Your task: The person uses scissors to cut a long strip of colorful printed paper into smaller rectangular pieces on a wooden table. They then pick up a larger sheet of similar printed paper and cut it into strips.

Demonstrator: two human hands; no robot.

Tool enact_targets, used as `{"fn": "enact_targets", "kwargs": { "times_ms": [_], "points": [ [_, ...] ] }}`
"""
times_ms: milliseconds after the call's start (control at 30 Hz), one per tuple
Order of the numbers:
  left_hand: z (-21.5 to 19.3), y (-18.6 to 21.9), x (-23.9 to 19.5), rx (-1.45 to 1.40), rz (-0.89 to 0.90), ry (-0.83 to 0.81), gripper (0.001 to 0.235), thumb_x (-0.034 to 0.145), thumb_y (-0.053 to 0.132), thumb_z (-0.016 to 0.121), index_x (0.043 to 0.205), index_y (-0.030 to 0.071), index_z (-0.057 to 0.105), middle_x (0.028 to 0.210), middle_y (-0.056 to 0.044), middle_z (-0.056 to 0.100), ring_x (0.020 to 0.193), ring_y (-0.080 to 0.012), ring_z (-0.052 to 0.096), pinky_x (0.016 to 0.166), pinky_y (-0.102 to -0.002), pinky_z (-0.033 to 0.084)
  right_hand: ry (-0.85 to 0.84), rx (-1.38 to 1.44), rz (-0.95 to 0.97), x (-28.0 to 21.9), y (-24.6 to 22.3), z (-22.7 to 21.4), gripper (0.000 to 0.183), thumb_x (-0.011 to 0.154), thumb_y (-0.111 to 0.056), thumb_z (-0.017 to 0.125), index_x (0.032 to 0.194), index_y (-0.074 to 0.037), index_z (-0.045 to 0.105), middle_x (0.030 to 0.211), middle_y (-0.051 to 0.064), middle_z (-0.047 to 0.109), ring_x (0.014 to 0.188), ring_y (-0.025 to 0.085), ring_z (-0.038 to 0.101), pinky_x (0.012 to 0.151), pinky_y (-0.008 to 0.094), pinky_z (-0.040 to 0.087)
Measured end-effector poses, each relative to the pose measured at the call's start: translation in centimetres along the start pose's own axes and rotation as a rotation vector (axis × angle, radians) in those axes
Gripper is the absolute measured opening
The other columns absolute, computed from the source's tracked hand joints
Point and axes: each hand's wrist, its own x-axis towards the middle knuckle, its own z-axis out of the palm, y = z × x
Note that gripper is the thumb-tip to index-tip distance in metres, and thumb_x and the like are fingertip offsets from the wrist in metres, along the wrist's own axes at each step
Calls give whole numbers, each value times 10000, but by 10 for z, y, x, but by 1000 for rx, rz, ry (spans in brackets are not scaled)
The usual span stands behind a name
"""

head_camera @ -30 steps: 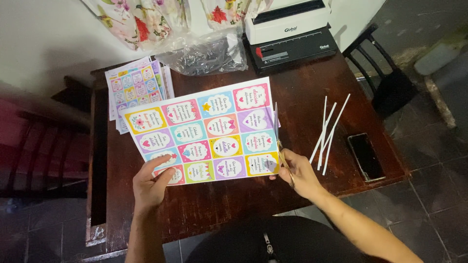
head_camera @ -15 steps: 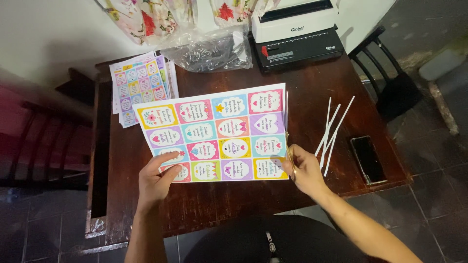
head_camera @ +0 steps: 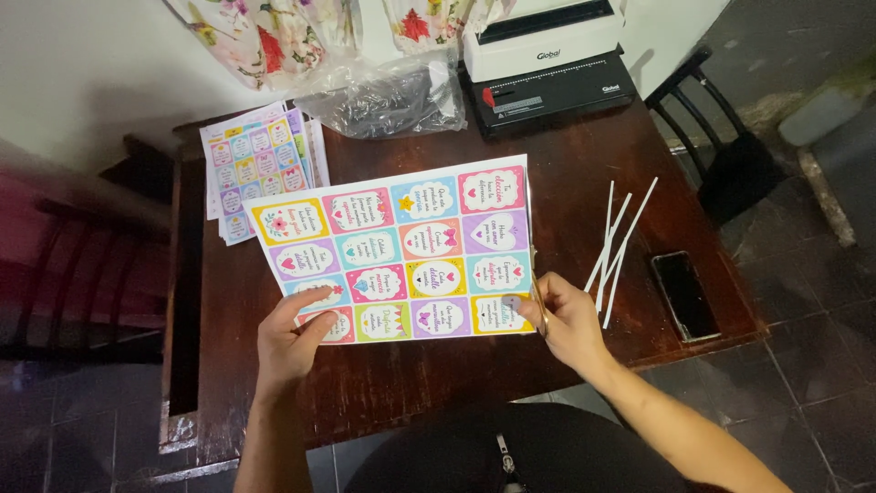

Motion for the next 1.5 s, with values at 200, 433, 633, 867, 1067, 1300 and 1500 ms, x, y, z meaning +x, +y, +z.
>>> {"fn": "enact_targets", "kwargs": {
  "times_ms": [200, 433, 633, 867, 1067, 1300, 1500],
  "points": [
    [3, 0, -1, -49, -21, -13, 317, 885, -42, 711, 1200, -13, 715, 1223, -147, 706, 1040, -179, 707, 842, -285, 599, 15, 49, 16, -3, 0, 2, 339, 904, -313, 772, 804, -49, 583, 633, -23, 571, 572, 45, 500, 503, 230, 430],
    [15, -12, 10, -12, 4, -81, 334, 869, -28, 728, 1202, 2, 717, 1234, -122, 705, 1057, -164, 701, 852, -273, 604, 39, 32, -46, -4, 23, -14, 362, 922, -345, 757, 811, -52, 575, 683, -39, 576, 625, 36, 485, 529, 218, 423],
    [56, -28, 33, -91, 111, -217, 343, 887, -21, 747, 1227, 8, 718, 1227, -102, 729, 1073, -138, 684, 877, -252, 572, 125, 118, 49, -18, 44, -46, 375, 954, -350, 723, 816, -43, 556, 683, -32, 574, 624, 34, 471, 538, 223, 397],
    [111, -19, 61, -89, 66, -328, 352, 876, -12, 749, 1224, 27, 719, 1224, -84, 720, 1047, -128, 688, 821, -252, 586, 295, 79, 90, -30, 46, -77, 333, 933, -302, 747, 828, -33, 582, 702, -14, 607, 627, 42, 499, 537, 229, 424],
    [106, -12, 75, -14, 95, -315, 356, 869, -5, 757, 1220, 48, 728, 1202, -94, 733, 1049, -139, 694, 852, -257, 591, 353, -278, 13, -2, 28, -114, 314, 889, -271, 793, 887, -17, 609, 840, 84, 709, 767, 130, 671, 666, 277, 547],
    [42, 59, 75, 239, 275, -473, 300, 879, -10, 714, 1163, 75, 760, 1161, -107, 754, 1050, -156, 728, 883, -270, 584, -63, -315, -245, 97, -52, -80, 397, 769, -160, 878, 993, -35, 575, 999, 90, 756, 967, 152, 718, 785, 320, 591],
    [-16, 42, 57, 212, 314, -235, 219, 882, -13, 768, 1091, 52, 785, 1151, -109, 683, 999, -197, 701, 836, -274, 566, -407, -42, -128, 128, -17, -1, 287, 837, 6, 844, 906, -63, 574, 855, 28, 665, 792, 80, 628, 702, 272, 545]
  ]
}}
